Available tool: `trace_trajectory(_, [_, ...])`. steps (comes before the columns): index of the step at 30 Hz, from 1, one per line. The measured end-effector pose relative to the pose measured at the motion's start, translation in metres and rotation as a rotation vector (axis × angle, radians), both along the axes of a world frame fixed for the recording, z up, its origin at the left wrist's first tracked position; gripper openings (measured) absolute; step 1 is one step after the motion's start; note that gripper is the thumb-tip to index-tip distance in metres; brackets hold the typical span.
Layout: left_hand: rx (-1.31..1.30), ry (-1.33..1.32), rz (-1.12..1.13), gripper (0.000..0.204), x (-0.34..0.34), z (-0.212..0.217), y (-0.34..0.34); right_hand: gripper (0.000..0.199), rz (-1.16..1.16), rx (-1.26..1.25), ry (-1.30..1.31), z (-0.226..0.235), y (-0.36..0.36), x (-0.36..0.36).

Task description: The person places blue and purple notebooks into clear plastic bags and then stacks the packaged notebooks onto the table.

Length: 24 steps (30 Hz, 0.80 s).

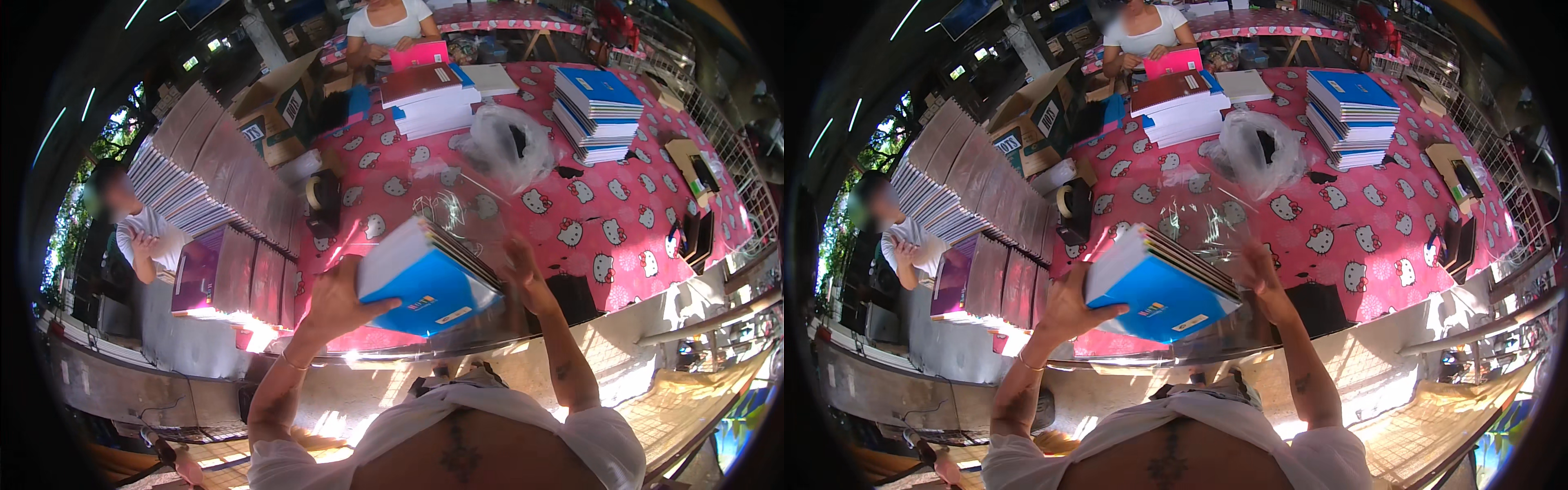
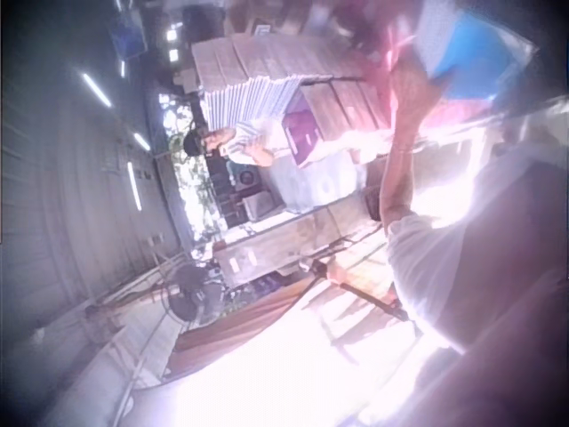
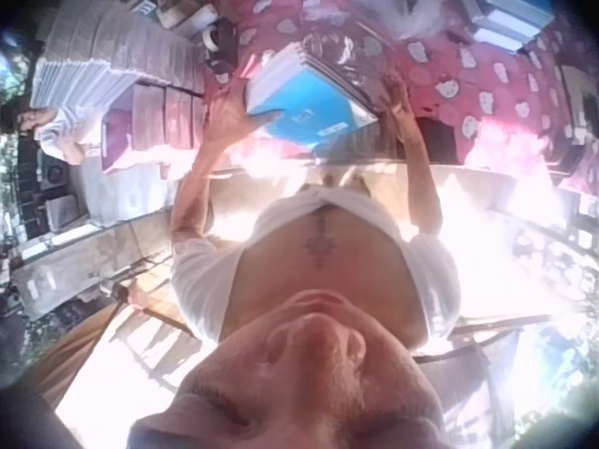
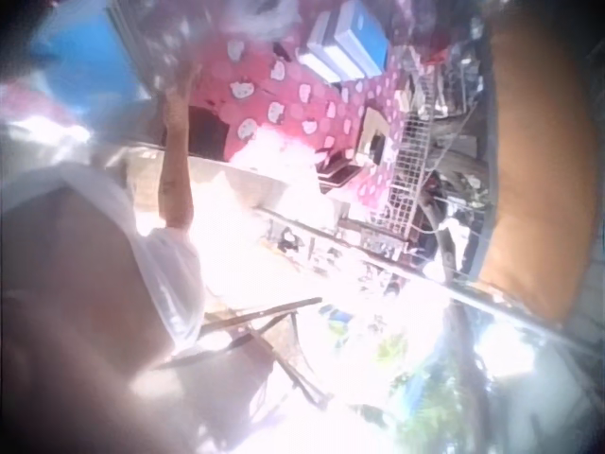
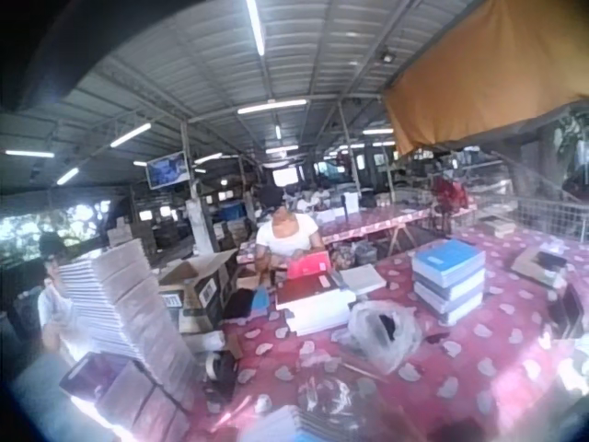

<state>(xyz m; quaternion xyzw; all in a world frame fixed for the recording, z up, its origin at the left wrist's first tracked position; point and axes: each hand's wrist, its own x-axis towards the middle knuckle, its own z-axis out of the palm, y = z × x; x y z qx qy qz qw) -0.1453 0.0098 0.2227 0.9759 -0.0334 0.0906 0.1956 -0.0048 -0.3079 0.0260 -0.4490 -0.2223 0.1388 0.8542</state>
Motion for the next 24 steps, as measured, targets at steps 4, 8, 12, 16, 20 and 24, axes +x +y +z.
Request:
trace_trajectory(4, [-0.67, 0.118, 0.309, 0.06, -0.006, -0.095, 0.05, 0.087, 0.363, -0.312, 0.392, 0.003, 0.063, -0.034])
trace_trajectory(8, [-1.357, 0.174, 0.479, 0.067, 0.027, -0.171, 0.056, 0.072, 0.284, -0.576, 0.433, -0.012, 0.085, 0.038])
trace_trajectory(12, [-1.143, 0.278, 0.552, 0.069, 0.062, -0.185, 0.07, 0.058, 0.228, -0.643, 0.434, 0.01, 0.09, 0.075])
trace_trajectory(16, [-0.436, 0.245, 0.559, 0.085, 0.105, -0.208, 0.072, 0.052, 0.197, -0.572, 0.45, -0.001, 0.091, 0.093])
trace_trajectory(20, [-0.33, 0.445, 0.599, 0.093, 0.118, -0.203, 0.074, 0.052, 0.105, -0.729, 0.452, -0.041, 0.089, 0.108])
trace_trajectory(24, [-0.405, 0.399, 0.584, 0.095, 0.11, -0.21, 0.082, 0.047, -0.008, -0.925, 0.302, -0.039, 0.092, 0.11])
